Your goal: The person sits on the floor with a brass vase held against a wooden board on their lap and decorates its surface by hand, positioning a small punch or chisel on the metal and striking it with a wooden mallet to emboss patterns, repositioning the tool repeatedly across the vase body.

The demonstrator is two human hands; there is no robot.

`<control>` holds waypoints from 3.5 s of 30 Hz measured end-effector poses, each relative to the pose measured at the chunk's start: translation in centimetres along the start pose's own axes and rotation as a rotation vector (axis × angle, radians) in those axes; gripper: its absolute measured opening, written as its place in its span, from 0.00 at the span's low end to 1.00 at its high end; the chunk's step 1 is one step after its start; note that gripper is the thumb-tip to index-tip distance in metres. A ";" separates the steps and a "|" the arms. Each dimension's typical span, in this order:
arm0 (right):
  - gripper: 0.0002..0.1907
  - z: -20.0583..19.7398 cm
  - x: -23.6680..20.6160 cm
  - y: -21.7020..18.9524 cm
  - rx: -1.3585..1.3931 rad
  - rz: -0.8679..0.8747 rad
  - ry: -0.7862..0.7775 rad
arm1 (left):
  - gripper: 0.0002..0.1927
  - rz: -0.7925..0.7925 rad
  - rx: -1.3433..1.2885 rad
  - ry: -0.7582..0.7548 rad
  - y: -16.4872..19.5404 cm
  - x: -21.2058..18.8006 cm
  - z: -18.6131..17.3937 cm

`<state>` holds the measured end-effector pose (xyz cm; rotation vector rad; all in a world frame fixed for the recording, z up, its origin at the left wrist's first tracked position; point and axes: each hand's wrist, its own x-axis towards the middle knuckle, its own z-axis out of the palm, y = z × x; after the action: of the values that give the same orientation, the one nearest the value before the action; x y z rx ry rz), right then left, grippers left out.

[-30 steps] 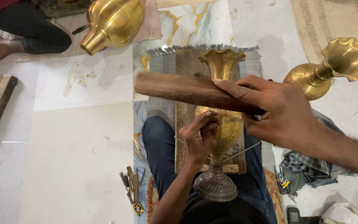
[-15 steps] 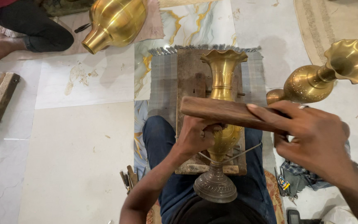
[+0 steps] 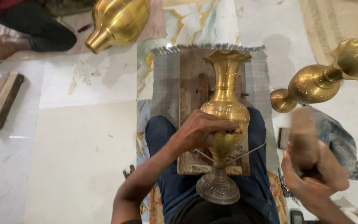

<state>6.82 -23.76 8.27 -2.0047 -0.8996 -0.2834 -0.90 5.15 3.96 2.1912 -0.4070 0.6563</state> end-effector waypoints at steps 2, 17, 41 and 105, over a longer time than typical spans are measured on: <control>0.27 0.2 -1.1 -0.1 -0.156 -0.019 -0.055 | 0.29 -0.022 0.032 -0.223 -0.2 0.6 -0.7; 0.37 5.2 -9.6 0.2 0.304 0.520 0.146 | 0.19 -0.332 -0.784 0.561 0.9 -2.2 3.2; 0.43 2.3 18.0 -8.4 -0.891 -0.344 -1.057 | 0.13 -0.544 -0.108 0.742 4.0 -2.1 5.7; 0.46 1.6 14.4 -7.5 -0.571 -0.415 -0.868 | 0.12 -0.421 0.001 0.681 3.4 -2.8 6.9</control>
<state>11.62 -12.94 19.43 -2.4788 -1.9646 0.1580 -2.64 -2.12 0.57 1.8212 0.3952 1.0867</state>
